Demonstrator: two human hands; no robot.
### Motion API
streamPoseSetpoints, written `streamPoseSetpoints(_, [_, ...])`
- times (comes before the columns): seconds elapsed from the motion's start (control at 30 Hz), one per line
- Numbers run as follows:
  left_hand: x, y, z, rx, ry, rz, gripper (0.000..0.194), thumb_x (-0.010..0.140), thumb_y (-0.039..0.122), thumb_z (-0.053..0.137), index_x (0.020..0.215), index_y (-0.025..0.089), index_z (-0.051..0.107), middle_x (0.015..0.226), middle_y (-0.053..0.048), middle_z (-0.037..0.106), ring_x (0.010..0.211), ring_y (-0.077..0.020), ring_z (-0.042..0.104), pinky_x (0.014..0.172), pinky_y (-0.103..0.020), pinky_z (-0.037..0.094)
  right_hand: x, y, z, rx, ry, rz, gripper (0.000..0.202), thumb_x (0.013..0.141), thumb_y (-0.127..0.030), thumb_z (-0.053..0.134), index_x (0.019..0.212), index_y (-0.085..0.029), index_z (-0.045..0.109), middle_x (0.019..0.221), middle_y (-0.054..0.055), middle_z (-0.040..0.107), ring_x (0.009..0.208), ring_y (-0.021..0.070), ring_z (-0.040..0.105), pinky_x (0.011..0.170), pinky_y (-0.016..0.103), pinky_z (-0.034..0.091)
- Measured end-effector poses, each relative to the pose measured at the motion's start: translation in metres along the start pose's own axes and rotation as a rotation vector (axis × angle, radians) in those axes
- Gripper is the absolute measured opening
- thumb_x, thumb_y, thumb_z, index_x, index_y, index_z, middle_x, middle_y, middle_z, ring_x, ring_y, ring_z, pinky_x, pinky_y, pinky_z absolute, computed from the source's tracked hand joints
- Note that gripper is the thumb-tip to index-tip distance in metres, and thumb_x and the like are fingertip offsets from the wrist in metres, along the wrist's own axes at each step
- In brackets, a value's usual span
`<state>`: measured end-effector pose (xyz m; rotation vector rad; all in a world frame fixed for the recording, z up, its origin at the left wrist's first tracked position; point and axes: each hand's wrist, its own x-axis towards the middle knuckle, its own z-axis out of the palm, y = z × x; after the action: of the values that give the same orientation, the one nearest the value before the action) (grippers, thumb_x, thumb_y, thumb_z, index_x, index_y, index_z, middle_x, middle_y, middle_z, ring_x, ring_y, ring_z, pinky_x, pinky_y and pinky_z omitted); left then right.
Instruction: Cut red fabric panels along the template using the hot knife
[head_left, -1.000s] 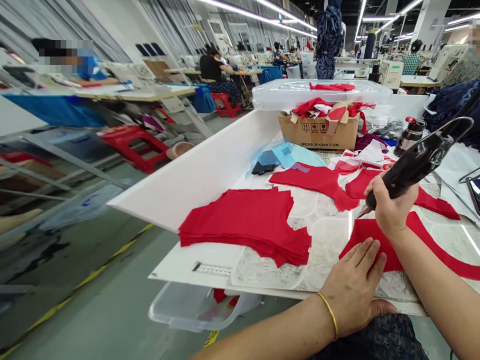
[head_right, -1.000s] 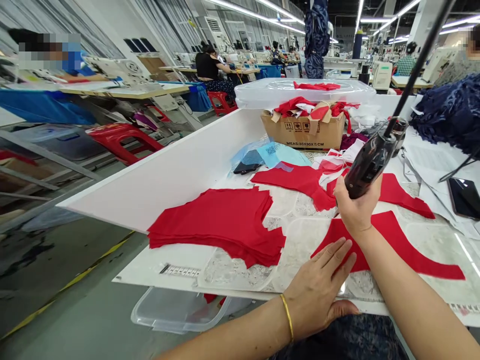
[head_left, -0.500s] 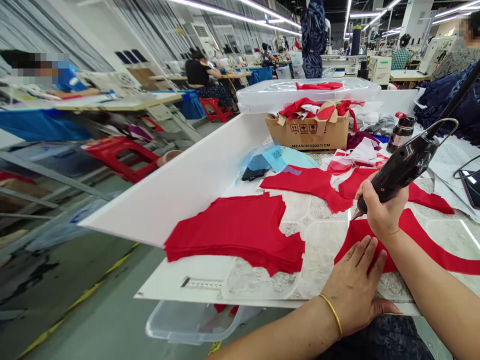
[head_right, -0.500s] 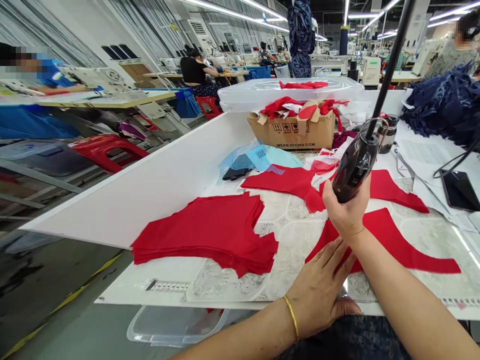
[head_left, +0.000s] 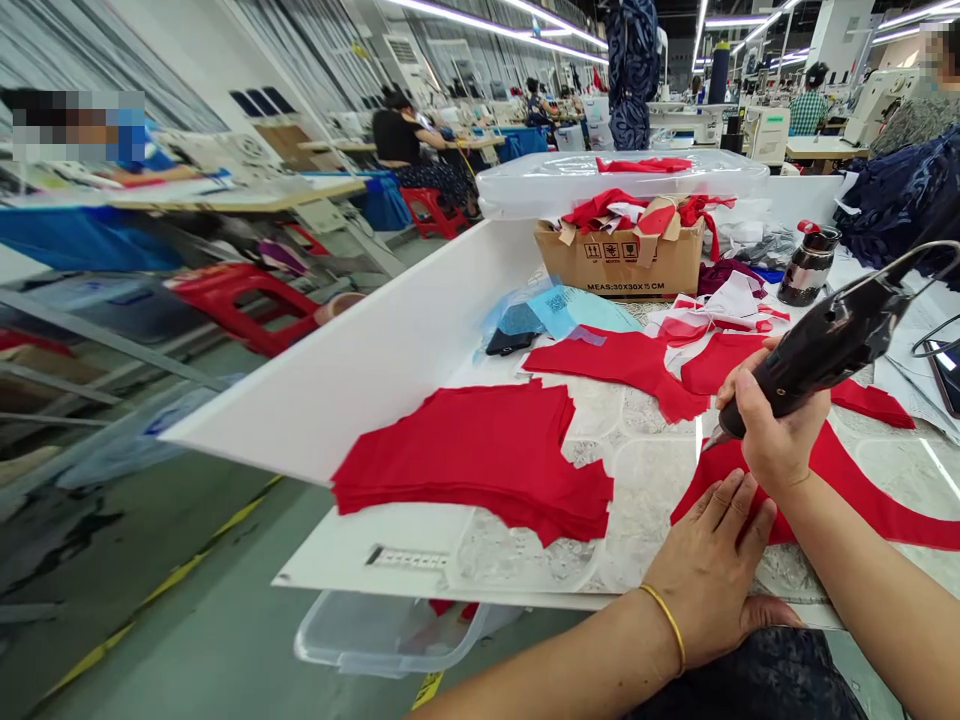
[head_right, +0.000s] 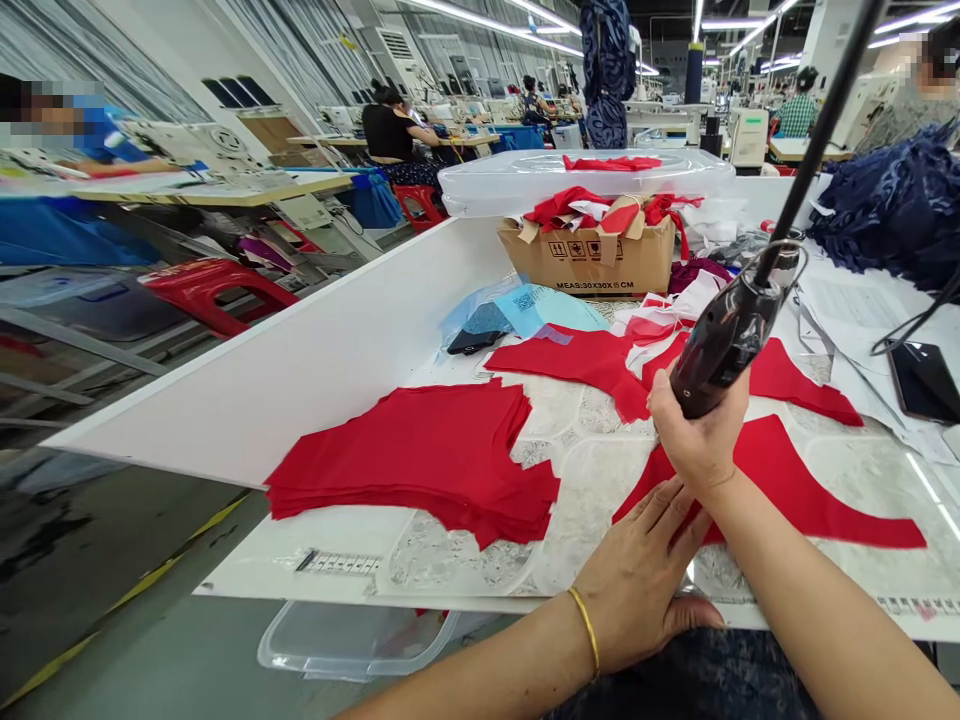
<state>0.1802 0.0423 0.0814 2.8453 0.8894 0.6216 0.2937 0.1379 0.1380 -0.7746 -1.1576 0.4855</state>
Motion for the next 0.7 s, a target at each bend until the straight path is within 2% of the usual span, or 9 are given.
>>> streamPoseSetpoints(0.13, [0.003, 0.001, -0.001, -0.028, 0.001, -0.012, 0.091, 0.095, 0.082, 0.047, 0.142, 0.004, 0.056, 0.152, -0.024, 0.054, 0.147, -0.0377, 0.047, 0.123, -0.049, 0.041, -0.009, -0.004, 0.002, 0.04, 0.047, 0.017, 0.027, 0.086, -0.037, 0.076, 0.094, -0.025, 0.054, 0.073, -0.006, 0.058, 0.055, 0.013, 0.057, 0.053, 0.03, 0.05])
streamPoseSetpoints(0.27, [0.004, 0.002, -0.003, -0.03, -0.026, -0.021, 0.091, 0.094, 0.081, 0.051, 0.142, 0.004, 0.055, 0.152, -0.024, 0.054, 0.149, -0.0373, 0.044, 0.124, -0.049, 0.039, -0.009, -0.008, 0.002, 0.036, 0.037, 0.058, 0.024, 0.085, -0.032, 0.076, 0.091, -0.024, 0.055, 0.07, -0.005, 0.058, 0.055, 0.0132, 0.056, 0.053, 0.03, 0.05])
streamPoseSetpoints(0.4, [0.004, 0.004, -0.005, -0.028, -0.054, -0.029, 0.09, 0.093, 0.081, 0.054, 0.145, 0.007, 0.053, 0.152, -0.022, 0.054, 0.149, -0.0373, 0.043, 0.124, -0.049, 0.039, -0.012, -0.024, 0.003, 0.118, -0.059, 0.055, 0.017, 0.089, -0.025, 0.07, 0.096, -0.026, 0.055, 0.07, -0.005, 0.057, 0.055, 0.0138, 0.056, 0.051, 0.03, 0.048])
streamPoseSetpoints(0.5, [0.005, 0.005, -0.007, -0.036, -0.085, -0.044, 0.086, 0.096, 0.078, 0.054, 0.147, 0.009, 0.052, 0.146, -0.02, 0.06, 0.142, -0.0353, 0.051, 0.118, -0.049, 0.044, -0.018, -0.034, 0.005, 0.163, -0.134, 0.09, 0.022, 0.09, -0.023, 0.069, 0.103, -0.028, 0.053, 0.069, -0.006, 0.056, 0.054, 0.0143, 0.056, 0.049, 0.029, 0.048])
streamPoseSetpoints(0.6, [0.007, 0.006, -0.008, -0.046, -0.093, -0.063, 0.09, 0.095, 0.078, 0.056, 0.151, 0.008, 0.047, 0.14, -0.02, 0.063, 0.131, -0.0334, 0.059, 0.111, -0.047, 0.049, -0.023, -0.036, 0.008, 0.16, -0.174, 0.117, 0.024, 0.088, -0.023, 0.07, 0.103, -0.027, 0.051, 0.069, -0.006, 0.055, 0.053, 0.014, 0.055, 0.049, 0.029, 0.049])
streamPoseSetpoints(0.7, [0.008, 0.005, -0.009, -0.048, -0.084, -0.052, 0.093, 0.094, 0.078, 0.056, 0.154, 0.008, 0.043, 0.141, -0.021, 0.062, 0.132, -0.034, 0.057, 0.109, -0.047, 0.051, -0.024, -0.034, 0.008, 0.134, -0.171, 0.121, 0.022, 0.088, -0.023, 0.07, 0.099, -0.026, 0.051, 0.068, -0.005, 0.055, 0.053, 0.0136, 0.055, 0.05, 0.029, 0.05])
